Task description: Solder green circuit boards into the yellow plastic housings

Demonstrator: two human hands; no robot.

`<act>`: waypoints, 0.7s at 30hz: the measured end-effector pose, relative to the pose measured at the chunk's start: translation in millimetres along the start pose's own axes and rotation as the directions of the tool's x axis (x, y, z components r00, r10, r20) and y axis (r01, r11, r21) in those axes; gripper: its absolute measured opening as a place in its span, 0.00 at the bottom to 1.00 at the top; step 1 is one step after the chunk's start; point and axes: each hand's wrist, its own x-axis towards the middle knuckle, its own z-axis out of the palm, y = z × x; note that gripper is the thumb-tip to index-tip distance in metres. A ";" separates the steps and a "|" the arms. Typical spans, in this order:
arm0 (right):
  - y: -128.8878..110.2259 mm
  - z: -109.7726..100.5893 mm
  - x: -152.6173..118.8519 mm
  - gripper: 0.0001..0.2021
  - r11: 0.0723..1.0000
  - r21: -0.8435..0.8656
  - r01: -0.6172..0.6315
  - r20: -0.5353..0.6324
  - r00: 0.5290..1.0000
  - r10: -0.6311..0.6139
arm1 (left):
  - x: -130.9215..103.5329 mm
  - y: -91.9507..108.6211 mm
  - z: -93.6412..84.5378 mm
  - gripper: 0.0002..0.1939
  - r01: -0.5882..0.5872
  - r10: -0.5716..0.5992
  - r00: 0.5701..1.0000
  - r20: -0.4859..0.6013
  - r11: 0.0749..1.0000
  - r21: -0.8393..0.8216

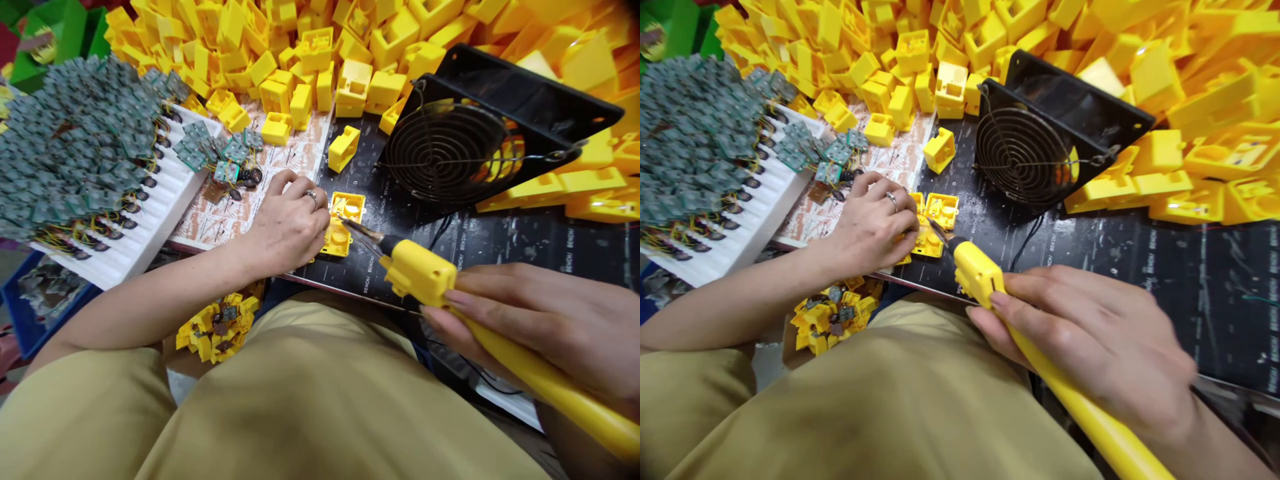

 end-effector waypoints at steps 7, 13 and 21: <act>0.5 -1.9 -9.9 0.06 0.996 0.002 -0.095 -0.003 0.996 0.095 | 1.6 -0.9 -5.0 0.12 0.010 -0.009 0.999 0.037 1.000 -0.012; -0.6 2.7 -7.7 0.01 0.994 0.096 -0.058 -0.022 0.998 0.061 | 3.4 2.3 -8.2 0.11 -0.030 0.024 0.997 0.072 0.997 0.075; 13.5 13.7 -34.2 0.33 0.984 -0.023 -0.178 -0.165 0.971 0.172 | -16.5 -19.1 -27.9 0.18 0.140 -0.129 0.990 0.056 0.932 -0.333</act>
